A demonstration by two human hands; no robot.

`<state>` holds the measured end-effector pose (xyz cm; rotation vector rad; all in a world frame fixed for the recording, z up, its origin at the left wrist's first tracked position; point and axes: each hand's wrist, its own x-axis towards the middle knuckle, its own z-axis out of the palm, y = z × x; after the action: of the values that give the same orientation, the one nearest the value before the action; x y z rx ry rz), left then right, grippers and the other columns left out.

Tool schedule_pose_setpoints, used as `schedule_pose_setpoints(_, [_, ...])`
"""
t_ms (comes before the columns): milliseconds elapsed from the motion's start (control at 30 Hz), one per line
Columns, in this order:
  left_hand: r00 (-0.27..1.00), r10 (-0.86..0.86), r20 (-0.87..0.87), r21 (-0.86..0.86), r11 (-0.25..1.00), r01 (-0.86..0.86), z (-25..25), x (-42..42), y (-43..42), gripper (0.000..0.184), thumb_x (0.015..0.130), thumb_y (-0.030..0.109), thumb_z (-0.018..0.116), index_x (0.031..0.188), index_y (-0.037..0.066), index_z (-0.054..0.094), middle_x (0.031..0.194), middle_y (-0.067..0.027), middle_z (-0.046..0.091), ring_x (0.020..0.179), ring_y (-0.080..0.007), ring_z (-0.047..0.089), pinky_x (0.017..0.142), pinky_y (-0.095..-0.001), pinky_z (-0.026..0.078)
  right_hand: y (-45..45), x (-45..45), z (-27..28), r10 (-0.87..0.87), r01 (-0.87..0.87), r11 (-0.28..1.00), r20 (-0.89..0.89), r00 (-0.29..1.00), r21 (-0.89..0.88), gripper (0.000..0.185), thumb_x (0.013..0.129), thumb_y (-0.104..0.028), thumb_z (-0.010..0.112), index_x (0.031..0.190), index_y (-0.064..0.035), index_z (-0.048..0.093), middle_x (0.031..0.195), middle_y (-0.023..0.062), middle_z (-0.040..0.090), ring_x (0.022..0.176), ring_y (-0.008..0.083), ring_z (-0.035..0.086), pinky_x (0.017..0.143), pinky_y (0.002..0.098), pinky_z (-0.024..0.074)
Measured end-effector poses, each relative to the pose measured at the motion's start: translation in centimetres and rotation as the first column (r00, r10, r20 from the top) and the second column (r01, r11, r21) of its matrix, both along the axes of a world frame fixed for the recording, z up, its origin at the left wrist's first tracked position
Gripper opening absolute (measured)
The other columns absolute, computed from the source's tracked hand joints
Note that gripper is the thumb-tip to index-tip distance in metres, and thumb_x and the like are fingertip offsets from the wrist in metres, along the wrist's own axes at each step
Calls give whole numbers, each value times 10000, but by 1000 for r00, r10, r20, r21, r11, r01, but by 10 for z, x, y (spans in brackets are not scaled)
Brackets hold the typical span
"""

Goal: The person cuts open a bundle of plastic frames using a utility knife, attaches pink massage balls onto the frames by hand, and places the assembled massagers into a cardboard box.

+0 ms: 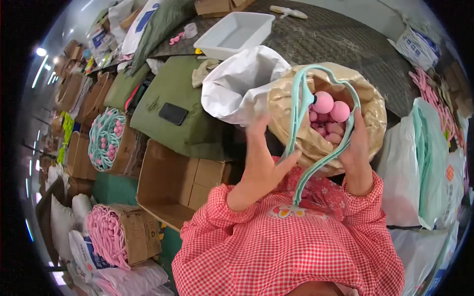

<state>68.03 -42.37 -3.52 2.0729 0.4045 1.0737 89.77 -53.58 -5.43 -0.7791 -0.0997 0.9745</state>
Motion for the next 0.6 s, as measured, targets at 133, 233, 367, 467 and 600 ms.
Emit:
schedule_pose_setpoints(133, [980, -166, 107, -577, 793, 197, -36, -19, -14, 523, 922, 157, 575, 1350, -18, 331, 1085, -100, 476, 935, -146, 486, 789, -273, 409, 31, -48, 31, -55, 94, 972, 178, 982, -216, 473, 983, -506, 407, 903, -60, 543, 710, 37, 537, 544, 127, 469, 473, 271, 442])
schedule_pose_setpoints(233, [992, 128, -15, -420, 899, -123, -37, -31, 29, 420, 973, 174, 461, 1356, 38, 356, 813, 23, 453, 594, -36, 417, 507, -186, 368, 25, -68, 46, 56, 104, 972, 635, 770, -212, 319, 961, -299, 521, 1128, -27, 513, 873, 28, 534, 750, 110, 517, 675, 247, 448])
schedule_pose_setpoints(367, [863, 503, -51, -696, 602, -392, -39, -64, 117, 436, 954, 192, 455, 1367, 82, 372, 758, -8, 450, 518, -69, 399, 447, -236, 350, -30, -76, 75, -1, 214, 969, 867, 499, -122, 445, 885, -3, 520, 1313, 4, 398, 1049, 53, 505, 976, 108, 500, 867, 243, 406])
schedule_pose_setpoints(467, [688, 721, -74, -387, 615, -687, -130, -114, 261, 450, 951, 226, 482, 1303, -47, 415, 1004, -160, 579, 816, -231, 571, 711, -356, 486, -80, -76, 92, -112, 403, 913, 910, 399, -64, 441, 879, -7, 509, 1310, 22, 422, 1076, 71, 537, 914, 131, 523, 809, 249, 416])
schedule_pose_setpoints(600, [659, 735, -161, -543, 491, -681, -127, -143, 332, 263, 938, 221, 519, 956, -41, 502, 784, -135, 560, 616, -236, 569, 517, -364, 472, -164, -33, 99, -97, 580, 814, 973, 211, -45, 341, 893, -50, 543, 1222, 32, 511, 1041, 61, 558, 881, 126, 519, 773, 243, 407])
